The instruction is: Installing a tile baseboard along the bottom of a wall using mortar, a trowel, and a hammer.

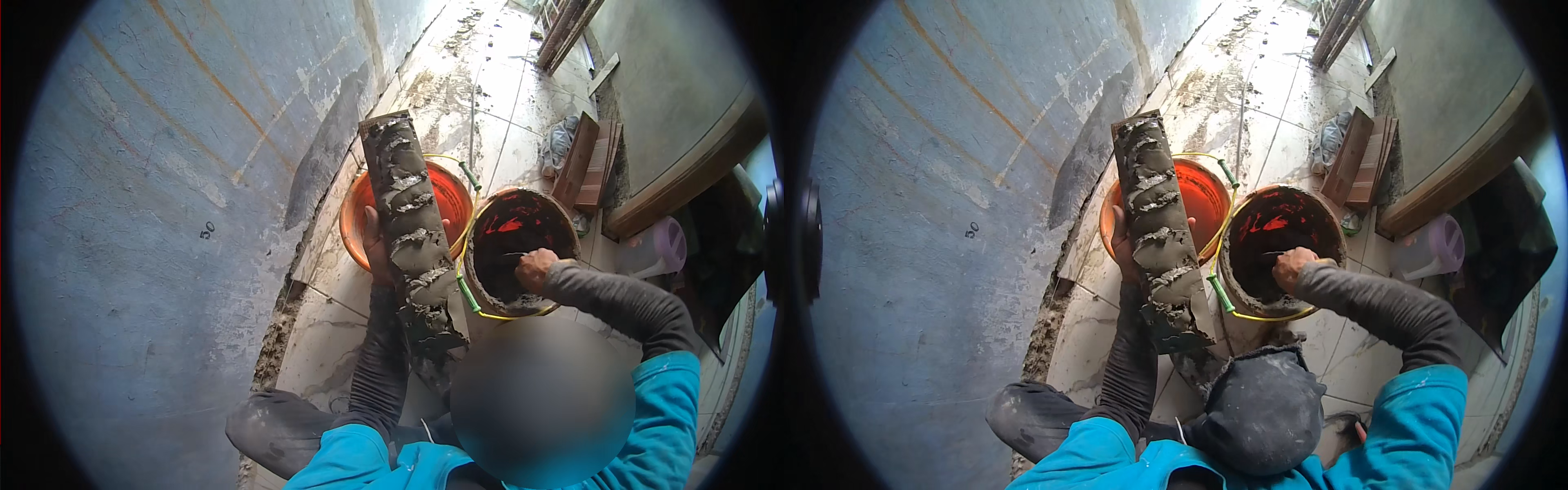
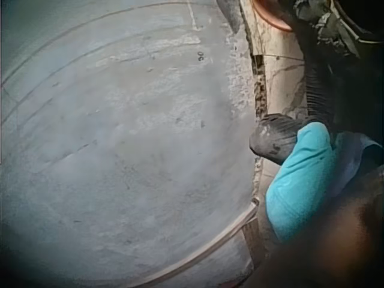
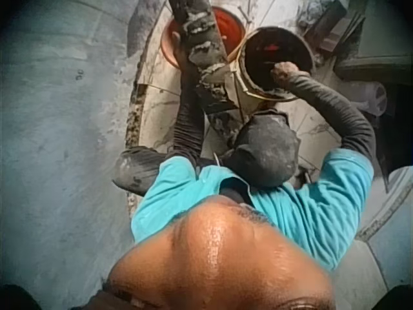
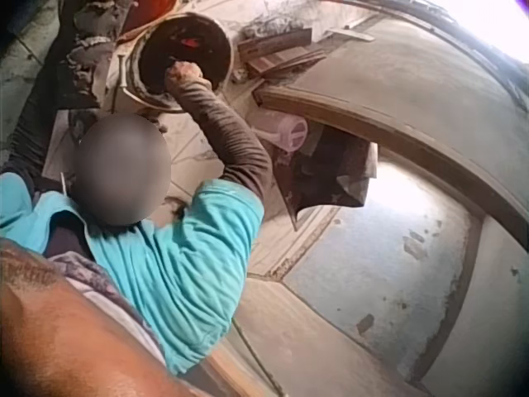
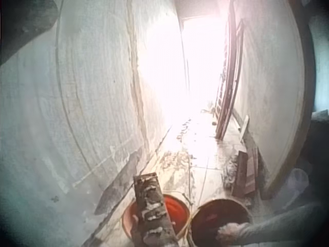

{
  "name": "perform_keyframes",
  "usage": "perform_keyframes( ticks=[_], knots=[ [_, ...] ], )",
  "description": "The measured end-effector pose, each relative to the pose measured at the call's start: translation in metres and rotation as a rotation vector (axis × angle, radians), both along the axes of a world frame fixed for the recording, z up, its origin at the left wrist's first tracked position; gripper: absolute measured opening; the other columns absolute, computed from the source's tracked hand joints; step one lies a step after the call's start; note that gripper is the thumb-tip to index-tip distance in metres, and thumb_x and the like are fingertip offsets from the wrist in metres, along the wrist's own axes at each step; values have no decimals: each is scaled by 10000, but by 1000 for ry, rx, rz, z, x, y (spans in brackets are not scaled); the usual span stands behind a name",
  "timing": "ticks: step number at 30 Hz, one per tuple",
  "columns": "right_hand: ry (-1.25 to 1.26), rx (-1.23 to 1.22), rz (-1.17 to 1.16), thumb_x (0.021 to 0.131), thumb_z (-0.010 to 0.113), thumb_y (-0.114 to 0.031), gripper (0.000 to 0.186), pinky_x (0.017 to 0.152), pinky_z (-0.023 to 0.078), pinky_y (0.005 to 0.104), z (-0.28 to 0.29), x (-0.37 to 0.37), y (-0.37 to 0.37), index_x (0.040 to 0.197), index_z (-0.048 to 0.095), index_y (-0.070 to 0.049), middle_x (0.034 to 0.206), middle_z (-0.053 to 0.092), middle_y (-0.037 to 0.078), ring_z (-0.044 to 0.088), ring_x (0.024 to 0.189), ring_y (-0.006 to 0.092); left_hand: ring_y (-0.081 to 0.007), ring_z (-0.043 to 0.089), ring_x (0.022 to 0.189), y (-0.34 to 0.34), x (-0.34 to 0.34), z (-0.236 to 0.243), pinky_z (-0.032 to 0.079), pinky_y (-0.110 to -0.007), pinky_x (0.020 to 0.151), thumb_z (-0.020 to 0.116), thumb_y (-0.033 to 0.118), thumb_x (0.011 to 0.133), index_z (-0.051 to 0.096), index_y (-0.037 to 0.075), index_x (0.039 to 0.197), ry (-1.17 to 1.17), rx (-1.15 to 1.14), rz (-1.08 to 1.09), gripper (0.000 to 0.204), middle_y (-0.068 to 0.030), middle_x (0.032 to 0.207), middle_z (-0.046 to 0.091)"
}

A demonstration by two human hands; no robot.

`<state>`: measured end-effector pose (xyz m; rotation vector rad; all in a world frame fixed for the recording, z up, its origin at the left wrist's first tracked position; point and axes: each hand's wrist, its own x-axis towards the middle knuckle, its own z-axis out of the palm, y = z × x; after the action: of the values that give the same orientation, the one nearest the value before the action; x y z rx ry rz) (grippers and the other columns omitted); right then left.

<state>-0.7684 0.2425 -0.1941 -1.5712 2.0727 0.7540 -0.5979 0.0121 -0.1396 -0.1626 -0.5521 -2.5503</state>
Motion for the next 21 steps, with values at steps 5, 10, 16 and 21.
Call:
perform_keyframes(
  ticks=[5,10,16,21],
  knots=[
    [-319,511,76,736,631,-246,213,571,526,333,49,-41,-35,784,707,-53,750,697,72,669,642,201,-341,615,1005,3,9,-14,504,-499,888,400,474,966,457,20,1303,-71,17,-63,567,-164,1210,581],
    [-544,491,-193,729,664,-193,172,506,481,311,81,-53,10,766,680,-26,671,640,52,605,566,161,-314,616,1018,-9,9,-34,503,-478,898,405,488,963,462,19,1303,-118,27,-117,582,-159,1203,587],
    [-1095,43,-950,791,636,-133,240,506,447,259,137,-29,78,970,624,26,665,570,21,555,574,111,-188,634,945,-20,4,-82,536,-330,818,418,408,985,535,11,1227,-279,-15,179,480,-112,1127,621],
    [-926,-825,-515,758,647,-68,439,595,473,296,78,41,84,1180,552,7,822,563,86,579,688,187,-196,633,942,-4,-1,-58,535,-338,828,410,368,994,540,16,1220,-289,21,83,438,-109,1113,625]
  ],
)
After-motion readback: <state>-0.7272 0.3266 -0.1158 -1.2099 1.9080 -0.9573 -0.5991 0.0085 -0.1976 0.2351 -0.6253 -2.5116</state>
